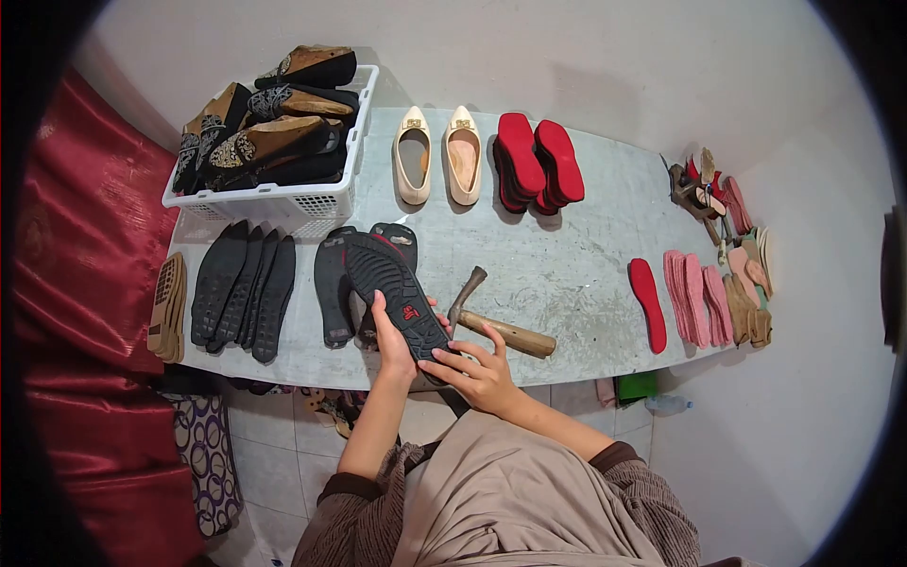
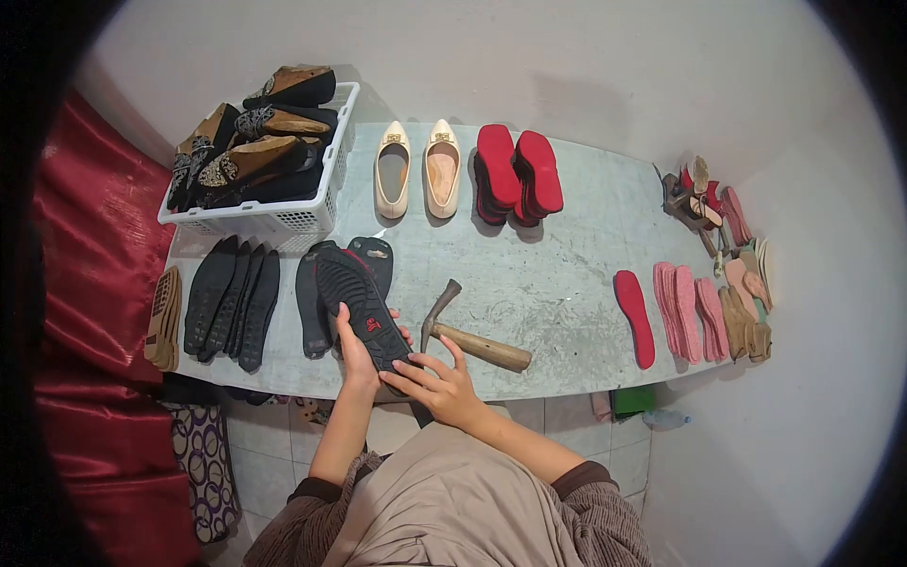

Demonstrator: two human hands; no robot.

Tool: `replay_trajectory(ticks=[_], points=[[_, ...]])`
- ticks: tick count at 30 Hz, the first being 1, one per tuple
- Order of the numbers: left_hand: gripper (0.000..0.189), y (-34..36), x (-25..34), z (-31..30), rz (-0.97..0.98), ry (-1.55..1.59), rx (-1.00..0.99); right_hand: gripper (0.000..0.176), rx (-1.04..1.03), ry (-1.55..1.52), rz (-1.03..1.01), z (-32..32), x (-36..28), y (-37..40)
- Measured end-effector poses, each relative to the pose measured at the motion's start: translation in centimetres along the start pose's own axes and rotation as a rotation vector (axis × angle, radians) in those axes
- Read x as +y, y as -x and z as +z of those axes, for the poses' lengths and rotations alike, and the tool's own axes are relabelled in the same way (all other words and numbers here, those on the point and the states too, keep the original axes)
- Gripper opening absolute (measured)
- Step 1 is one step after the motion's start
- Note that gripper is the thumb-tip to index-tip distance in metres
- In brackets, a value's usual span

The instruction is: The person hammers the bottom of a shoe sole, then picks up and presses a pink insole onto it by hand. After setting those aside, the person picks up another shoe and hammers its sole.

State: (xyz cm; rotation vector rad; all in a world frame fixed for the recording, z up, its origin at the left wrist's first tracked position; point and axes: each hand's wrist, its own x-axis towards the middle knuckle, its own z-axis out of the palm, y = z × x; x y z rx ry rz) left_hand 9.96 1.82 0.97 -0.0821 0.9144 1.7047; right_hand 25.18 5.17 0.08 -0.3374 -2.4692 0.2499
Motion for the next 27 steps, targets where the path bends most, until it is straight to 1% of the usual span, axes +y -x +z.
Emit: replay_trajectory(ticks=[1, 2, 4, 5, 7, 8, 9, 11, 12, 13, 15, 16, 17, 19, 20, 21, 23, 24, 25, 27], points=[[0.065, 0.0, 0.1, 0.0, -0.012, 0.01, -0.035, 0.035, 0.02, 0.007, -0.003, -0.1, -0.1, 0.1], [0.065, -0.2, 0.1, -0.1, -0.013, 0.006, -0.039, 0.035, 0.041, 0.014, -0.006, -0.3, -0.1, 0.2], [0.046, -1.3, 0.1, -0.8, 0.019, 0.17, 0.068, 0.036, 0.043, 0.003, 0.008, -1.0, -0.3, 0.4], [0.046, -1.6, 0.2, -1.2, 0.015, 0.163, 0.063, 0.038, 0.043, -0.01, 0.019, -1.4, -0.3, 0.5], [0.037, -2.2, 0.2, -2.1, 0.339, 0.013, 0.111, 0.039, 0.014, -0.047, 0.067, -2.7, -0.4, 0.6], [0.036, -2.6, 0.1, -3.0, 0.331, 0.009, 0.065, 0.041, -0.019, -0.092, 0.107, -3.4, -0.3, 0.6], [0.036, -2.4, 0.2, -2.8, 0.331, 0.004, 0.053, 0.041, -0.009, -0.084, 0.109, -4.2, -0.1, 0.5], [0.038, -2.1, 0.3, -2.3, 0.159, 0.374, -0.182, 0.045, -0.015, -0.073, 0.113, -5.9, 0.4, 0.4], [0.043, -2.4, 0.1, -2.5, 0.101, 0.544, -0.313, 0.046, -0.002, -0.047, 0.109, -6.7, 0.7, 0.3], [0.043, -2.5, -0.2, -1.9, 0.092, 0.54, -0.319, 0.046, 0.002, -0.04, 0.116, -7.8, 0.8, 0.0], [0.047, -2.8, -0.7, -0.5, 0.04, 0.511, -0.332, 0.038, -0.043, -0.085, 0.158, -10.4, 1.0, -1.0], [0.045, -3.4, -1.6, -0.9, 0.04, 0.489, -0.379, 0.037, -0.087, -0.038, 0.134, -11.8, 1.1, -1.5], [0.045, -4.0, -2.5, -1.4, 0.036, 0.487, -0.387, 0.037, -0.082, -0.03, 0.136, -12.8, 1.2, -1.8], [0.044, -4.5, -3.4, -0.7, 0.083, 0.461, -0.457, 0.035, -0.165, 0.019, 0.103, -14.7, 1.6, -2.0], [0.039, -4.6, -3.8, -0.5, 0.035, 0.477, -0.454, 0.039, -0.18, 0.028, 0.102, -15.4, 2.0, -1.8], [0.039, -5.0, -4.5, -0.6, 0.028, 0.478, -0.459, 0.039, -0.181, 0.034, 0.106, -16.3, 2.4, -1.9], [0.027, -6.3, -6.2, -0.9, 0.043, 0.294, -0.367, 0.039, -0.229, 0.043, 0.121, -18.1, 3.2, -2.4], [0.018, -6.2, -6.2, 0.0, 0.001, 0.352, -0.36, 0.039, -0.23, 0.048, 0.123, -19.0, 3.8, -2.5], [0.018, -6.5, -6.7, 0.5, -0.001, 0.353, -0.363, 0.04, -0.233, 0.008, 0.164, -19.7, 4.4, -2.6], [0.021, -6.8, -7.8, 1.3, 0.154, 0.212, -0.409, 0.041, -0.237, -0.03, 0.207, -20.9, 5.9, -2.6]])
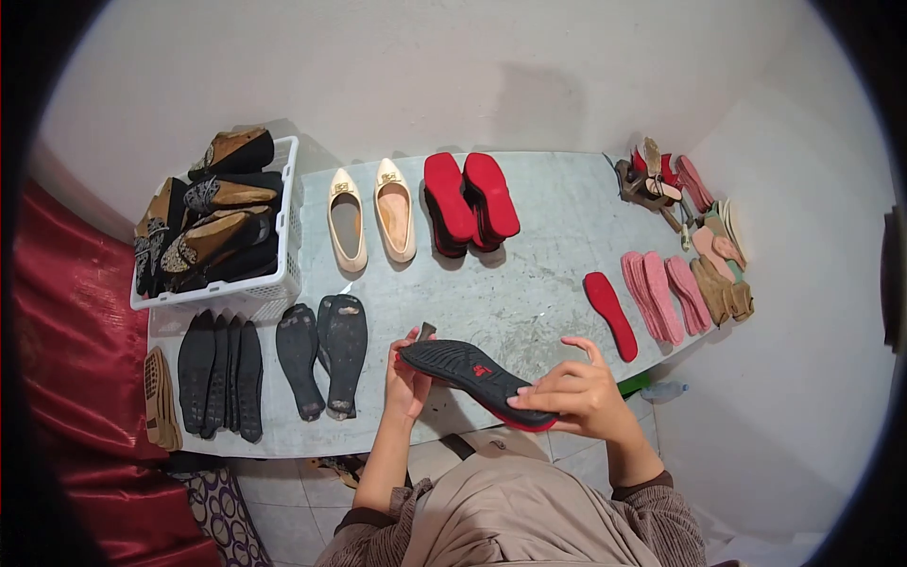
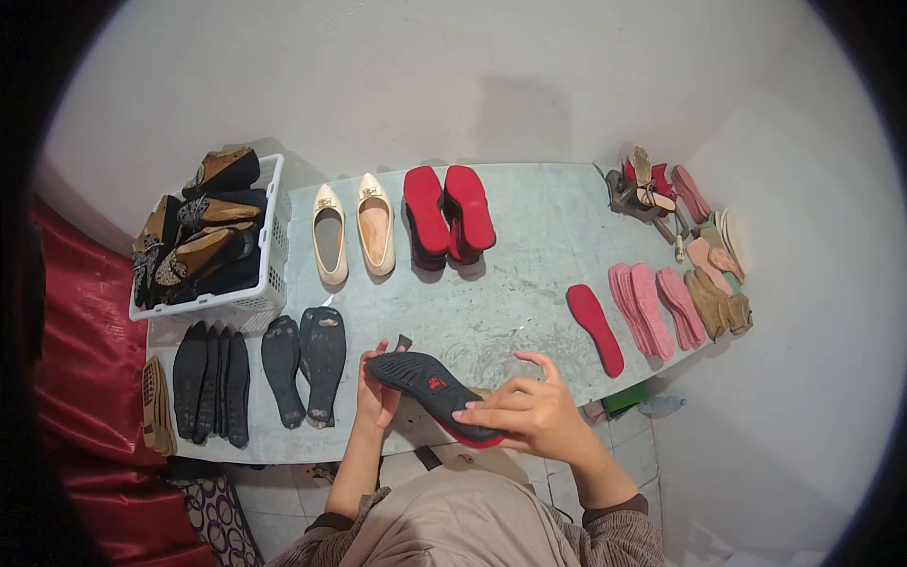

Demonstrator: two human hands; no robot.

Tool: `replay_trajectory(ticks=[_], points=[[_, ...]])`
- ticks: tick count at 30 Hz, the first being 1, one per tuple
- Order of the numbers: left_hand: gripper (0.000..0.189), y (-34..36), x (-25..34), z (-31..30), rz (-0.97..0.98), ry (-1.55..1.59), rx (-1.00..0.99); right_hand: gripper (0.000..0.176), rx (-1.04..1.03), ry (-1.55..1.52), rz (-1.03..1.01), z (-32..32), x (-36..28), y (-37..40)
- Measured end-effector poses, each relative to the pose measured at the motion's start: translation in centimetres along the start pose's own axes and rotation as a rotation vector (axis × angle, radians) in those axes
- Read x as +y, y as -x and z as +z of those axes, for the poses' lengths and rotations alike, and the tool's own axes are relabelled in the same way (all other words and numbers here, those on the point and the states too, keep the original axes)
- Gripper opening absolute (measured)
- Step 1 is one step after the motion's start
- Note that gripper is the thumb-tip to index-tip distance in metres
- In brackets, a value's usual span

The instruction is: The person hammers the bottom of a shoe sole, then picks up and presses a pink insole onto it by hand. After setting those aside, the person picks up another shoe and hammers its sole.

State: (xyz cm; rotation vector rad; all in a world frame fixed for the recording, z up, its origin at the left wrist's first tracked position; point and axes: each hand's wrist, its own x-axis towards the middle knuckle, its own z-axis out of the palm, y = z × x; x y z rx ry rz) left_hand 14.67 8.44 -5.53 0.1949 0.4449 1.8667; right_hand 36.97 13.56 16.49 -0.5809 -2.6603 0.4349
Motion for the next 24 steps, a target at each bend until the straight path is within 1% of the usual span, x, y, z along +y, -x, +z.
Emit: replay_trajectory(ticks=[1, 2, 3, 4, 5, 6, 7, 8, 10, 11, 12, 14, 15, 16, 17, 18, 19, 20, 22, 23, 24], points=[[0.023, -0.3, -0.2, 0.5, 0.014, 0.015, 0.047, 0.041, -0.009, -0.054, 0.066, -0.5, 0.8, -0.1], [0.023, -1.1, -0.3, 0.5, 0.014, 0.013, 0.045, 0.04, -0.016, -0.111, 0.131, -0.8, 1.7, -0.3], [0.023, -1.9, 0.1, 1.1, 0.035, -0.05, 0.077, 0.04, 0.037, -0.229, 0.195, -0.7, 2.6, -0.5], [0.022, -2.8, 0.4, 1.7, 0.059, -0.115, 0.108, 0.038, 0.129, -0.284, 0.243, -0.1, 3.6, -0.7], [0.021, -3.8, 0.9, 2.3, 0.087, -0.13, 0.072, 0.036, 0.174, -0.34, 0.392, 0.2, 4.1, -1.3], [0.021, -4.9, 1.6, 4.0, 0.11, -0.143, 0.125, 0.034, 0.216, -0.396, 0.542, 0.6, 4.4, -1.8], [0.021, -6.3, 2.2, 5.0, 0.124, -0.183, 0.165, 0.032, 0.289, -0.454, 0.554, 1.5, 5.6, -2.2], [0.022, -7.7, 2.7, 5.7, 0.135, -0.224, 0.205, 0.032, 0.29, -0.46, 0.554, 2.8, 7.1, -2.2], [0.028, -11.0, 3.4, 5.9, 0.142, -0.367, 0.296, 0.035, 0.359, -0.75, 0.768, 5.0, 9.6, -2.7], [0.035, -12.6, 4.0, 6.0, 0.078, -0.359, 0.259, 0.036, 0.339, -0.836, 0.819, 5.4, 10.3, -3.2], [0.04, -14.2, 4.1, 6.6, 0.076, -0.406, 0.285, 0.036, 0.349, -0.839, 0.819, 6.0, 11.1, -3.8], [0.042, -17.2, 4.5, 7.8, 0.036, -0.497, 0.222, 0.033, 0.399, -0.946, 0.932, 7.9, 13.3, -4.9], [0.042, -18.9, 4.7, 8.5, 0.034, -0.508, 0.213, 0.033, 0.45, -0.963, 0.924, 9.3, 14.3, -5.4], [0.043, -20.6, 4.8, 9.1, 0.05, -0.533, 0.151, 0.033, 0.463, -0.971, 0.922, 9.7, 14.7, -6.2], [0.044, -22.3, 5.0, 9.8, 0.066, -0.558, 0.09, 0.034, 0.435, -1.006, 0.939, 10.0, 15.1, -7.1], [0.044, -24.2, 5.2, 10.3, 0.067, -0.569, 0.079, 0.035, 0.409, -1.04, 0.954, 10.5, 15.5, -8.0], [0.043, -26.3, 5.4, 10.7, 0.04, -0.597, 0.079, 0.041, 0.38, -1.026, 0.914, 11.2, 16.1, -9.0], [0.043, -28.2, 5.5, 11.0, 0.01, -0.624, 0.079, 0.041, 0.395, -1.031, 0.912, 11.9, 16.5, -9.7], [0.042, -32.3, 5.3, 10.7, -0.035, -0.68, 0.035, 0.041, 0.242, -0.949, 0.919, 12.1, 16.6, -11.7], [0.043, -34.2, 4.9, 10.6, -0.031, -0.775, 0.044, 0.043, 0.221, -0.898, 0.911, 12.8, 17.0, -12.5], [0.043, -35.9, 4.4, 10.2, -0.027, -0.869, 0.053, 0.041, 0.274, -0.954, 0.899, 13.1, 17.0, -13.5]])
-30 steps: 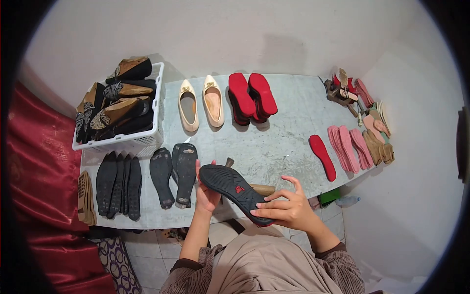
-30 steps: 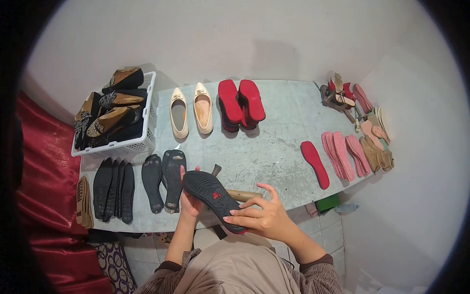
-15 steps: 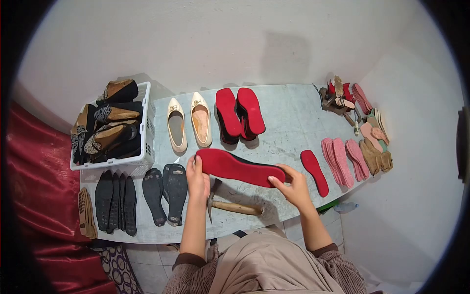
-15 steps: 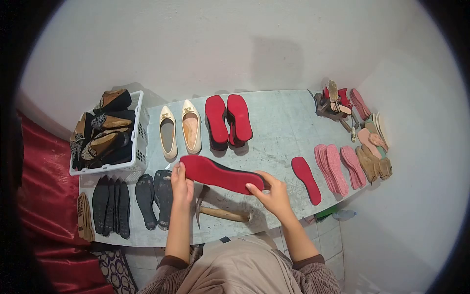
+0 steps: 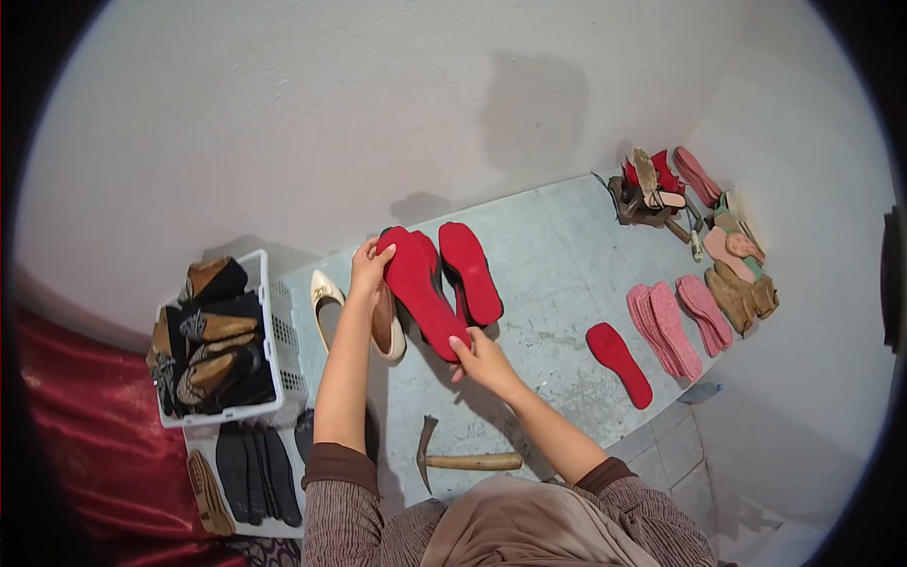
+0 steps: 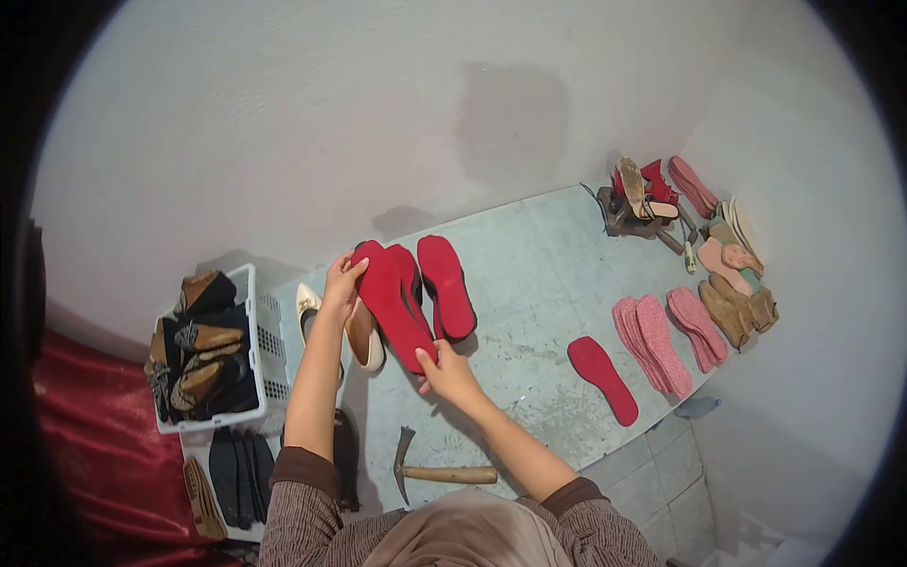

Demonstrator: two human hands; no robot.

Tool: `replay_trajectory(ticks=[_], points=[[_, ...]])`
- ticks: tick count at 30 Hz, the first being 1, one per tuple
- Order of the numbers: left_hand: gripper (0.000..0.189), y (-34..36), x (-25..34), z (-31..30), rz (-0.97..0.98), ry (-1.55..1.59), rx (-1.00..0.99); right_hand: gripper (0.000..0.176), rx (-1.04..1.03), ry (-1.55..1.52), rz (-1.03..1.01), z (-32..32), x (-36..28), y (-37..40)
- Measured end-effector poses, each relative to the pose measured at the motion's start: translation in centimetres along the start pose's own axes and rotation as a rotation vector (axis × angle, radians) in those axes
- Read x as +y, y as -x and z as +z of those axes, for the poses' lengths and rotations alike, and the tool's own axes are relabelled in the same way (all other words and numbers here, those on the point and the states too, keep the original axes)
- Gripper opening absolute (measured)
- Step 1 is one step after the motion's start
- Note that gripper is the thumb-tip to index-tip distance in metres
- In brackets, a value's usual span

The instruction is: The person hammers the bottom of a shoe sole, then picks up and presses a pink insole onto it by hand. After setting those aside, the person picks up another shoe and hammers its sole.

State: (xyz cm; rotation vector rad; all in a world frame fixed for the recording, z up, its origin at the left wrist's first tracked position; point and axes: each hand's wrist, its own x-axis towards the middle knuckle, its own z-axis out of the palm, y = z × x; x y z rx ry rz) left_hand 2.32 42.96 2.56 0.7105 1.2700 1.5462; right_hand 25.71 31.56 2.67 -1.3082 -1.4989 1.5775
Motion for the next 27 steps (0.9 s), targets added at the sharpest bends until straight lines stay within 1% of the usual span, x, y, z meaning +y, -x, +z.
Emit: replay_trajectory(ticks=[1, 3, 4, 6, 7, 8, 9, 11, 12, 13, 14, 15, 16, 17, 19, 20, 22, 24, 26, 27], points=[[0.043, -1.8, -0.9, 0.1, -0.002, -0.006, -0.013, 0.04, -0.004, 0.024, 0.014, 0.3, -0.4, -0.7], [0.043, -4.6, -2.5, 0.3, 0.031, -0.207, 0.036, 0.039, -0.001, 0.038, 0.032, 0.4, -0.7, -2.2], [0.043, -5.7, -3.0, 0.2, 0.03, -0.217, 0.025, 0.039, -0.011, 0.055, 0.048, 0.4, -0.7, -3.0], [0.041, -7.1, -4.4, 0.2, -0.014, -0.412, 0.079, 0.039, -0.004, 0.062, 0.073, 0.2, -0.6, -4.3], [0.036, -7.6, -5.1, 0.2, 0.02, -0.532, 0.117, 0.04, -0.017, 0.119, 0.063, 0.1, -0.5, -4.8], [0.036, -8.0, -5.7, 0.0, 0.011, -0.541, 0.103, 0.042, -0.032, 0.175, 0.054, 0.1, -0.4, -5.1], [0.037, -8.3, -6.2, -0.1, -0.001, -0.604, 0.081, 0.042, -0.024, 0.166, 0.065, 0.0, -0.4, -5.3], [0.039, -8.6, -6.9, -0.2, -0.014, -0.673, 0.055, 0.046, -0.028, 0.281, 0.038, 0.1, -0.5, -5.7], [0.038, -8.5, -7.1, 0.0, 0.021, -0.714, 0.064, 0.046, -0.026, 0.275, 0.043, 0.1, -0.8, -5.7], [0.038, -8.5, -7.2, 0.1, 0.057, -0.754, 0.075, 0.046, -0.024, 0.336, 0.055, 0.0, -1.3, -5.8], [0.038, -8.5, -7.2, 0.2, 0.053, -0.757, 0.073, 0.046, -0.024, 0.398, 0.069, 0.0, -1.4, -5.9], [0.039, -8.4, -7.2, 0.3, 0.1, -0.788, 0.09, 0.046, -0.023, 0.395, 0.073, 0.1, -1.0, -6.1], [0.04, -8.3, -7.2, 0.4, 0.146, -0.818, 0.104, 0.046, 0.034, 0.561, -0.013, 0.3, -0.5, -6.3], [0.04, -8.1, -7.2, 0.5, 0.142, -0.821, 0.1, 0.046, 0.093, 0.726, -0.098, 0.5, -0.1, -6.4], [0.041, -8.2, -7.8, 0.3, 0.359, -1.173, 0.186, 0.047, 0.088, 0.767, -0.062, 0.4, -1.1, -6.0], [0.041, -8.4, -8.0, 0.2, 0.36, -1.173, 0.181, 0.048, 0.08, 0.811, -0.031, 0.4, -1.6, -5.9], [0.043, -8.6, -7.9, 0.3, 0.192, -1.129, 0.162, 0.047, 0.075, 0.819, -0.024, 0.3, -1.7, -5.9], [0.045, -8.3, -7.9, 0.3, 0.233, -1.128, 0.172, 0.047, 0.075, 0.826, -0.017, 0.4, -1.9, -5.5], [0.046, -7.9, -7.9, 0.4, 0.279, -1.122, 0.167, 0.048, 0.121, 0.799, -0.001, 0.2, -2.0, -4.7], [0.048, -7.5, -7.8, 0.3, 0.373, -1.121, 0.218, 0.048, 0.138, 0.797, 0.008, -0.1, -2.3, -3.8]])
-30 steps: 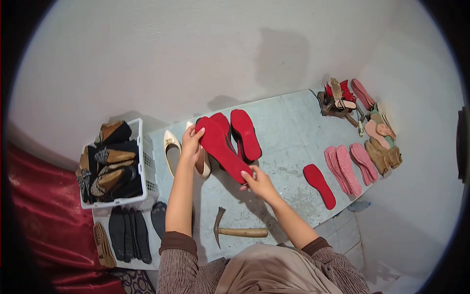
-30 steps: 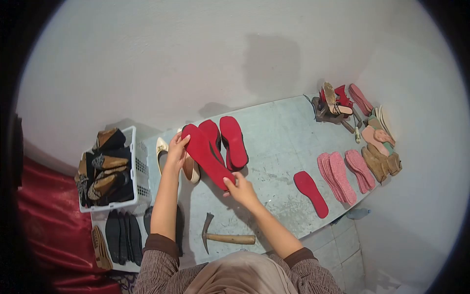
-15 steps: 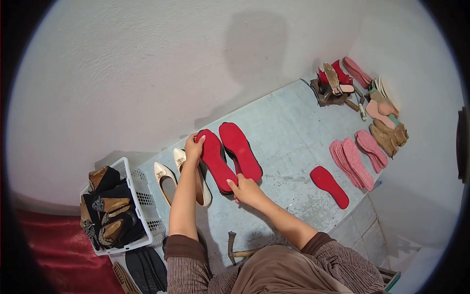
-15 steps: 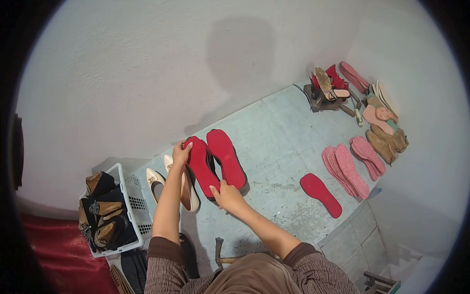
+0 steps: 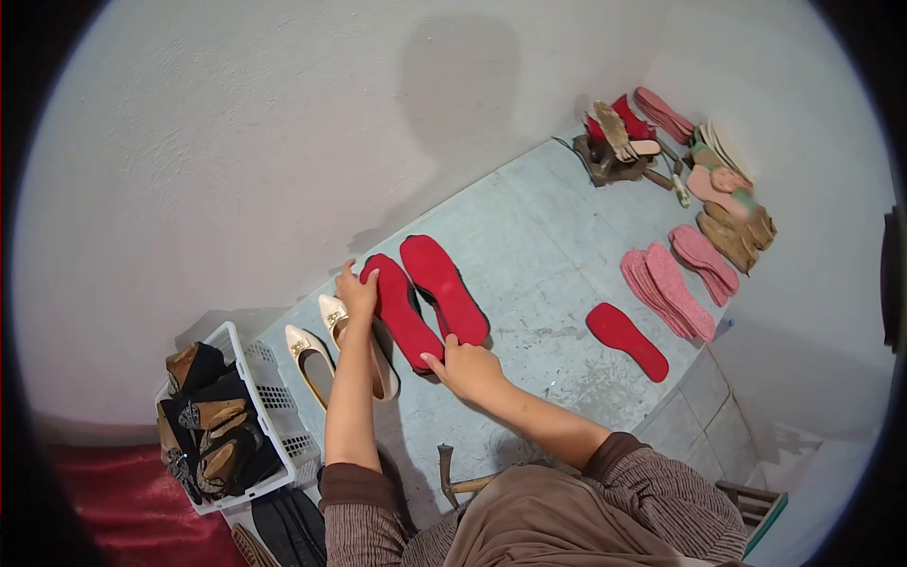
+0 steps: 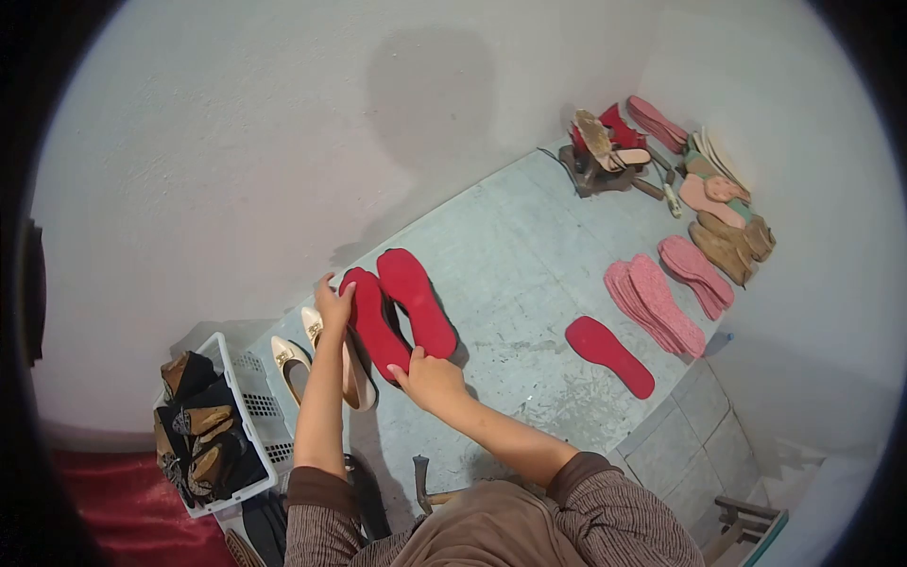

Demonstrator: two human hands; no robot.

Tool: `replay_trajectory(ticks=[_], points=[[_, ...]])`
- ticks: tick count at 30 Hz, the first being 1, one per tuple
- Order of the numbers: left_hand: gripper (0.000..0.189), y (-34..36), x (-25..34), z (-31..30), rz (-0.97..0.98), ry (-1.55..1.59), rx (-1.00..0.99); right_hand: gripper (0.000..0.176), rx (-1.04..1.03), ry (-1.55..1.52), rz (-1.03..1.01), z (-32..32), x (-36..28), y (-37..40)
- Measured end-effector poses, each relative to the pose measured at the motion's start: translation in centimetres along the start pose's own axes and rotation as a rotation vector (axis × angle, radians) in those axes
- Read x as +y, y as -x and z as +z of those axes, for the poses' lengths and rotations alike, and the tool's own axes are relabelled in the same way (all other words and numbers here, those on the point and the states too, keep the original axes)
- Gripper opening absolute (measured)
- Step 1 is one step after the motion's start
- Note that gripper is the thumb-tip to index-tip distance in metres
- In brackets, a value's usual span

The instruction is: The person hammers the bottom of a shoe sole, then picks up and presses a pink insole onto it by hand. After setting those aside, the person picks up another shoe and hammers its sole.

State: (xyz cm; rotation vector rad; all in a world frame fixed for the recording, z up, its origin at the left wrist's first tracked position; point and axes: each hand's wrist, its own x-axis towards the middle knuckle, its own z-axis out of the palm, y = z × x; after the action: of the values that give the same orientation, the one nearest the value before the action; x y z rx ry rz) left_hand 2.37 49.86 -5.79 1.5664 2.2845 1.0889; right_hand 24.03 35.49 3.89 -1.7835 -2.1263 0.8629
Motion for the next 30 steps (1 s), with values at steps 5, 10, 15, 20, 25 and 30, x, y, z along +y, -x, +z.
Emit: replay_trajectory(ticks=[5, 10, 15, 20, 25, 30], points=[[0.039, 7.4, 1.5, -5.7, 0.019, 0.524, -0.005, 0.043, -0.031, -0.055, 0.004, -2.3, 5.1, 8.0], [0.032, 19.8, 4.4, -12.1, 0.0, 0.582, 0.005, 0.039, 0.053, -0.136, 0.357, -4.0, 13.4, 14.5], [0.027, 30.0, 3.5, -13.1, -0.181, 0.653, -0.031, 0.068, 0.564, 0.104, 0.326, -3.2, 27.3, 15.0], [0.025, 35.4, 5.4, -13.8, -0.393, 0.81, -0.187, 0.072, 0.481, 0.357, 0.385, -3.9, 31.6, 12.9], [0.019, 36.6, 6.4, -16.5, -0.296, 0.733, -0.201, 0.064, 0.478, 0.449, 0.429, -2.4, 30.2, 12.4], [0.011, 38.6, 5.3, -20.4, -0.275, 0.549, -0.152, 0.044, 0.529, -0.083, 0.039, 2.1, 23.8, 12.7]])
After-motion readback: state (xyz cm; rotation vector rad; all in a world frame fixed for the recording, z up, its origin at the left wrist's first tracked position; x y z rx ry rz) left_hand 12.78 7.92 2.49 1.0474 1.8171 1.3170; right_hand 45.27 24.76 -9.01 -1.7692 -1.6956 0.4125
